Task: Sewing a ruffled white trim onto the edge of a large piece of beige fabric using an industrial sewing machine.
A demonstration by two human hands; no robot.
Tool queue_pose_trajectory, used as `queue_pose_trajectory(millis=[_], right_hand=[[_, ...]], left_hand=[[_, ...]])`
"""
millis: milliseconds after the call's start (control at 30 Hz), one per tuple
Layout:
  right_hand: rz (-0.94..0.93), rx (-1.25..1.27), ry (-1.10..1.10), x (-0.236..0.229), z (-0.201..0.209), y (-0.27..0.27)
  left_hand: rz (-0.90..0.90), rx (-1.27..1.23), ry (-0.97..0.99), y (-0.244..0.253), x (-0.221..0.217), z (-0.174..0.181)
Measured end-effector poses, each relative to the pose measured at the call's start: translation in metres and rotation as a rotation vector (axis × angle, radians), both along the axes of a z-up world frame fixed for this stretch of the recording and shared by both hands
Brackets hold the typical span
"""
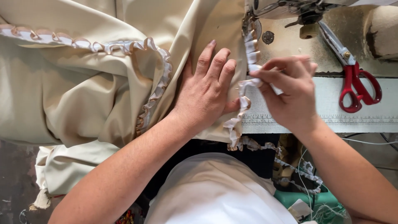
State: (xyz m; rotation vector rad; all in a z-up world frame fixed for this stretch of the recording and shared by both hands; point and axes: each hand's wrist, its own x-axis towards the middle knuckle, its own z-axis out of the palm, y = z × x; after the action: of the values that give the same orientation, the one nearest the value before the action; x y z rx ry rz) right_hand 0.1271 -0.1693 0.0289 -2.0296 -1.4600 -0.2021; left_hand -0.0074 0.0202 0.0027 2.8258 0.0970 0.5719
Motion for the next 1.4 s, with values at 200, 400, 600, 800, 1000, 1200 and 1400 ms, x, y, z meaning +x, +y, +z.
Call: queue_pose_trajectory(millis=[200,400,600,800,1000,1200,1400], right_hand=[[-0.024,-0.086,0.007,-0.011,-0.009,0.004],[-0.04,-0.176,-0.119,-0.011,-0.005,0.003],[0.043,-0.195,-0.14,0.004,-0.003,0.003],[0.065,-0.142,-0.135,0.037,0.001,0.015],[0.115,-0.119,-0.28,0.047,0.002,0.017],[0.13,-0.112,-0.284,0.049,0.004,0.019],[0.101,-0.177,-0.329,0.06,-0.002,0.023]], left_hand=[[0.019,0.11,0.068,0.0,-0.001,0.008],[-0.06,0.127,0.084,0.004,0.002,0.008],[-0.154,0.136,0.125,0.008,0.004,0.007],[-0.245,0.145,0.114,0.013,0.007,0.004],[-0.266,0.123,0.121,0.014,0.012,0.012],[-0.298,0.12,0.17,0.018,0.013,0.011],[-0.256,0.141,0.159,0.023,0.022,0.01]])
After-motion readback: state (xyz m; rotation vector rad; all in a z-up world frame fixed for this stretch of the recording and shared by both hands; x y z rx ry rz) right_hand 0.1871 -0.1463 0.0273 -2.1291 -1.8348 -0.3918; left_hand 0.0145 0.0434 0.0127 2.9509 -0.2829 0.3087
